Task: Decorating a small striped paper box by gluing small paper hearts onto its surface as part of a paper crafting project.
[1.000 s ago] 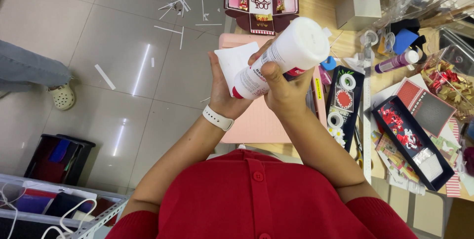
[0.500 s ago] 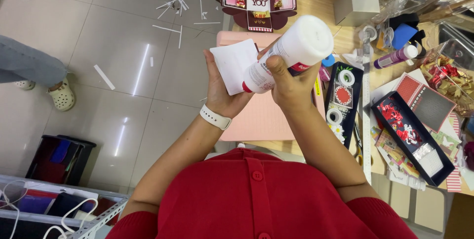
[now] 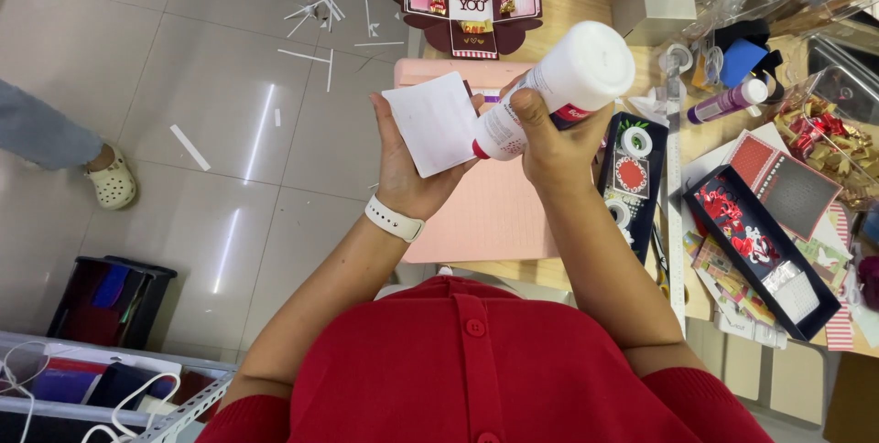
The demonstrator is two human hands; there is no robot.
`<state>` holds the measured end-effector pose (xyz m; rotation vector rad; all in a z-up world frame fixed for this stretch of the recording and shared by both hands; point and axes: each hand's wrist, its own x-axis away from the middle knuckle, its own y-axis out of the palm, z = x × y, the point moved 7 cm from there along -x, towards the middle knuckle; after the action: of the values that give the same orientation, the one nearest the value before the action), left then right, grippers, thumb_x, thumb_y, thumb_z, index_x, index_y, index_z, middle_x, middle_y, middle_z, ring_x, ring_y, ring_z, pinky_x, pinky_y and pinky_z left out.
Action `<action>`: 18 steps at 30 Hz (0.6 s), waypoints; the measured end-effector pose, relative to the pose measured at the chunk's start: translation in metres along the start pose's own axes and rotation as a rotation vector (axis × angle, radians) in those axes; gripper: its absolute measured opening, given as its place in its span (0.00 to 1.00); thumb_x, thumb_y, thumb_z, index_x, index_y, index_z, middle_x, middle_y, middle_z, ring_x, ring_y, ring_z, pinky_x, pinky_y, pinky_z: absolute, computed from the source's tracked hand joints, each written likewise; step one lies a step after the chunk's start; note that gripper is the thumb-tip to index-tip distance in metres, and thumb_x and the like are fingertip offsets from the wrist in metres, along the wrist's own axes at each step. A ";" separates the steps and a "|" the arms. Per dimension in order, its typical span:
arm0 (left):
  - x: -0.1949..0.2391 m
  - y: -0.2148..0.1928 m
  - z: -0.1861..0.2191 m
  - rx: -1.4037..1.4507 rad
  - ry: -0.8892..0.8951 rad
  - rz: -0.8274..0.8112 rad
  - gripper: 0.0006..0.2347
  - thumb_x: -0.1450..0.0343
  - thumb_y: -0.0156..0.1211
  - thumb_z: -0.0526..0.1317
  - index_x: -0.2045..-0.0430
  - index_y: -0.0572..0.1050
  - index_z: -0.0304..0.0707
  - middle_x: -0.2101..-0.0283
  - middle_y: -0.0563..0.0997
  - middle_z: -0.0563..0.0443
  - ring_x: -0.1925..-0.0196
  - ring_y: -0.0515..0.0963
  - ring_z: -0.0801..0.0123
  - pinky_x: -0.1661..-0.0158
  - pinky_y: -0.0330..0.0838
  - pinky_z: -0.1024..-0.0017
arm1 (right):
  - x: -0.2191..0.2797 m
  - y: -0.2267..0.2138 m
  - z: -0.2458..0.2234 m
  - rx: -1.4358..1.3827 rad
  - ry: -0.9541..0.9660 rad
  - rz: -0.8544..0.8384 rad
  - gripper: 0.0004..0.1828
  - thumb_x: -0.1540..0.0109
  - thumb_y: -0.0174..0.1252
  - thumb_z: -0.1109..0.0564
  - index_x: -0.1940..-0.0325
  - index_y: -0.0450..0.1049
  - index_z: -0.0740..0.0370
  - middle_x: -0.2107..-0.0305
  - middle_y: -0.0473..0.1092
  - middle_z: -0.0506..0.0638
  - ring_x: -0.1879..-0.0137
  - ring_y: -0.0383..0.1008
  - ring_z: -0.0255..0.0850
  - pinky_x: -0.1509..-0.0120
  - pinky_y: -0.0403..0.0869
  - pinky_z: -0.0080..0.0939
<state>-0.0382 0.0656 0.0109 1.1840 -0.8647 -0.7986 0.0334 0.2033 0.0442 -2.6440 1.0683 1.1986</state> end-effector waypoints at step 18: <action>-0.002 0.000 -0.006 -0.036 -0.005 0.019 0.40 0.35 0.40 0.77 0.46 0.76 0.43 0.48 0.82 0.41 0.45 0.82 0.49 0.41 0.75 0.51 | -0.024 -0.012 0.015 0.052 -0.086 -0.025 0.32 0.38 0.71 0.68 0.35 0.63 0.69 0.65 0.74 0.61 0.59 0.75 0.41 0.47 0.75 0.50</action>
<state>-0.0338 0.0697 0.0098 1.1411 -0.8609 -0.7984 0.0196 0.2309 0.0475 -2.5350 1.0348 1.2488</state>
